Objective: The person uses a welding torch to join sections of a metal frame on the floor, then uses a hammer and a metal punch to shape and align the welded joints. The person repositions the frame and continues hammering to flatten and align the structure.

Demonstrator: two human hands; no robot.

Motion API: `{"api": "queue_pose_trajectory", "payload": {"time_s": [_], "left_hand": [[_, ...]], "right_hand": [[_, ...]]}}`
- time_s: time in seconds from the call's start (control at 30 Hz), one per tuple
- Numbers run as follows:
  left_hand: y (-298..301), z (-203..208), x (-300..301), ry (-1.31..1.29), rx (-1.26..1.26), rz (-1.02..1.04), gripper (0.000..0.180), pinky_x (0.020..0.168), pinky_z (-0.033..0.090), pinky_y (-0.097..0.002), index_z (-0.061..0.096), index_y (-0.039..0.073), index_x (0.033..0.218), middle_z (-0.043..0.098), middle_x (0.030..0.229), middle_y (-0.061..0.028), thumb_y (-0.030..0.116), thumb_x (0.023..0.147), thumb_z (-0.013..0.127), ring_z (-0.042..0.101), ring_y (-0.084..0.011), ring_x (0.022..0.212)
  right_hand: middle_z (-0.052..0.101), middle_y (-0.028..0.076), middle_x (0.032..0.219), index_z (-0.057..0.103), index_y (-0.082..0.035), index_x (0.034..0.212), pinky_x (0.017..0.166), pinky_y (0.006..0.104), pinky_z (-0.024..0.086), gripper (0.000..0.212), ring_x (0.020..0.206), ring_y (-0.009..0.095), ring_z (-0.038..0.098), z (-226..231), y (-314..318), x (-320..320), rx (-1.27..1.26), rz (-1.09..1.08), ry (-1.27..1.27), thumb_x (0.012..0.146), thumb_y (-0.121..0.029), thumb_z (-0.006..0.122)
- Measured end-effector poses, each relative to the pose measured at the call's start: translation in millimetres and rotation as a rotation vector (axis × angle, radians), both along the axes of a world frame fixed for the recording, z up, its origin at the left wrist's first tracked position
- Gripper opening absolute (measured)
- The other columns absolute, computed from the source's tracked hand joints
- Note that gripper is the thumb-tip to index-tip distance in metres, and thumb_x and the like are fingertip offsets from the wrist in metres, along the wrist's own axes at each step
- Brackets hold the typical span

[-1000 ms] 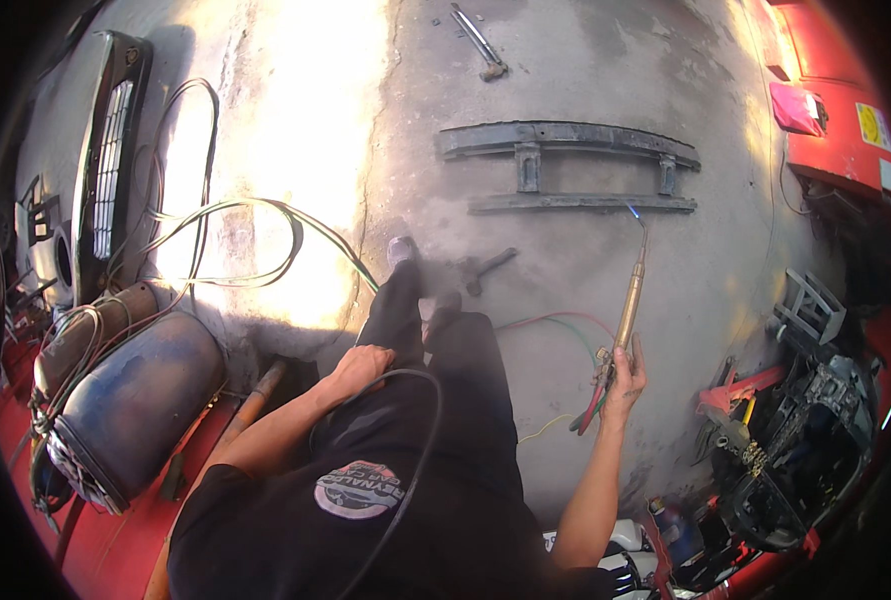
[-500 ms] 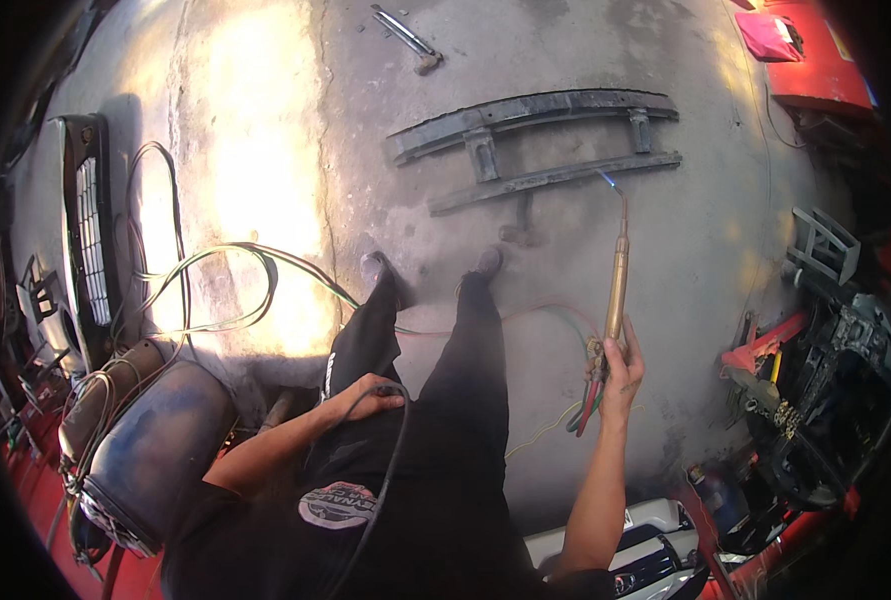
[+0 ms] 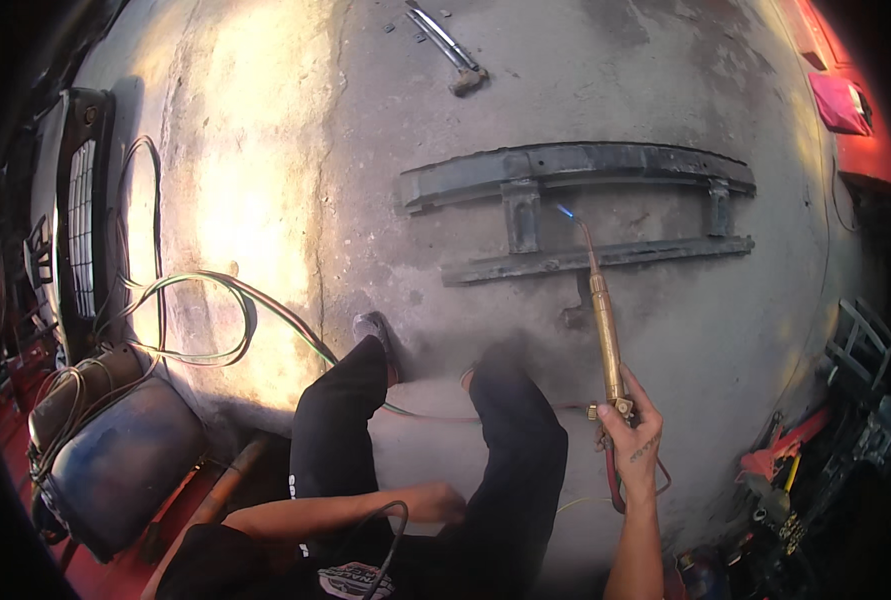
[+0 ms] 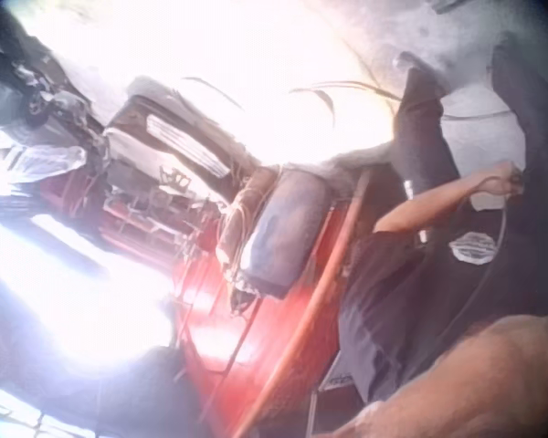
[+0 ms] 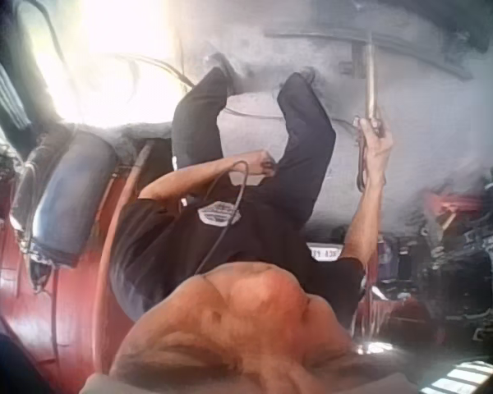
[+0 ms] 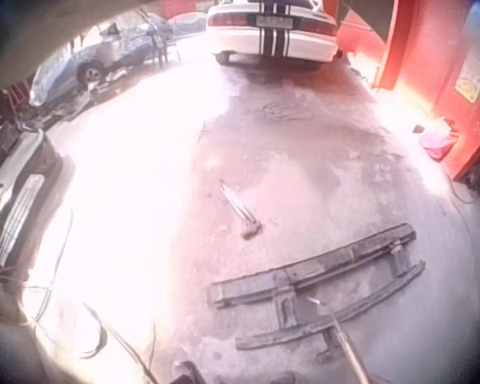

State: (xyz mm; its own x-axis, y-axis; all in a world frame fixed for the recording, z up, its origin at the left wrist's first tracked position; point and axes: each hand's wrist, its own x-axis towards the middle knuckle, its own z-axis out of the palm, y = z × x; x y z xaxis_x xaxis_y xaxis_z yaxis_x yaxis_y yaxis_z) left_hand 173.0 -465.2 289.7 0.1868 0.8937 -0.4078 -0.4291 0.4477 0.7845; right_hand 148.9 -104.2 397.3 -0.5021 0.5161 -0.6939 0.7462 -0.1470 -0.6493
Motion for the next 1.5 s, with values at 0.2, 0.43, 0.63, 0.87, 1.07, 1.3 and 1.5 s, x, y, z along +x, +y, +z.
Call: {"api": "queue_pose_trajectory", "payload": {"time_s": [0.2,0.43,0.63,0.87,1.07,1.3,1.5], "left_hand": [[162,-165,-176,-0.090,-0.235,0.662,0.045,0.056,0.048,-0.0330,0.071,-0.002,0.110,0.073,0.083,-0.0085,0.041,0.102,0.064,0.060,-0.0143,0.059],[219,-246,-196,-0.632,-0.092,0.934,0.050,0.039,0.037,-0.0244,0.064,-0.007,0.115,0.064,0.068,-0.0038,0.041,0.100,0.068,0.042,-0.0053,0.041],[235,-288,-209,-0.814,0.175,0.978,0.042,0.037,0.035,-0.0247,0.065,-0.004,0.102,0.064,0.069,-0.0041,0.038,0.100,0.069,0.042,-0.0051,0.041],[222,-291,-219,-0.870,0.195,1.035,0.045,0.036,0.034,-0.0258,0.065,-0.003,0.095,0.054,0.058,-0.0003,0.041,0.099,0.069,0.038,-0.0062,0.039],[227,-303,-235,-0.908,0.318,1.108,0.045,0.038,0.037,-0.0267,0.065,-0.003,0.095,0.069,0.082,-0.0147,0.041,0.101,0.067,0.043,-0.0068,0.046],[231,-309,-230,-0.883,0.268,1.112,0.045,0.038,0.038,-0.0287,0.063,-0.005,0.096,0.071,0.087,-0.0185,0.040,0.101,0.066,0.042,-0.0083,0.045],[236,-310,-231,-0.908,0.263,1.126,0.046,0.040,0.038,-0.0287,0.062,-0.006,0.098,0.071,0.088,-0.0191,0.040,0.101,0.065,0.043,-0.0091,0.047]], "right_hand": [[0.065,0.004,0.095,0.056,0.002,0.144,0.073,0.0245,0.050,0.062,0.081,0.009,0.059,-118,-16,-73,0.090,0.221,-0.112,0.085,-0.004,0.074],[0.062,0.013,0.084,0.058,0.001,0.142,0.067,0.0336,0.049,0.064,0.071,0.020,0.060,-179,-23,-114,0.569,0.867,-0.169,0.080,-0.001,0.075],[0.058,0.016,0.080,0.060,-0.003,0.140,0.066,0.0379,0.048,0.063,0.069,0.029,0.059,-191,-61,-147,0.836,1.043,-0.297,0.079,-0.004,0.075],[0.071,0.015,0.091,0.061,0.003,0.137,0.064,0.0325,0.050,0.055,0.069,0.014,0.060,-190,-78,-179,0.686,0.942,-0.330,0.085,-0.012,0.073],[0.069,0.012,0.087,0.060,0.004,0.138,0.077,0.0305,0.052,0.054,0.079,0.013,0.062,-198,-97,-206,0.696,0.881,-0.424,0.089,-0.016,0.072],[0.068,0.009,0.089,0.062,0.003,0.136,0.084,0.0312,0.050,0.054,0.085,0.013,0.060,-199,-101,-212,0.683,0.863,-0.483,0.090,-0.022,0.073],[0.068,0.008,0.087,0.063,0.002,0.135,0.076,0.0292,0.049,0.053,0.081,0.011,0.059,-205,-92,-209,0.705,0.890,-0.454,0.090,-0.025,0.073]]}}
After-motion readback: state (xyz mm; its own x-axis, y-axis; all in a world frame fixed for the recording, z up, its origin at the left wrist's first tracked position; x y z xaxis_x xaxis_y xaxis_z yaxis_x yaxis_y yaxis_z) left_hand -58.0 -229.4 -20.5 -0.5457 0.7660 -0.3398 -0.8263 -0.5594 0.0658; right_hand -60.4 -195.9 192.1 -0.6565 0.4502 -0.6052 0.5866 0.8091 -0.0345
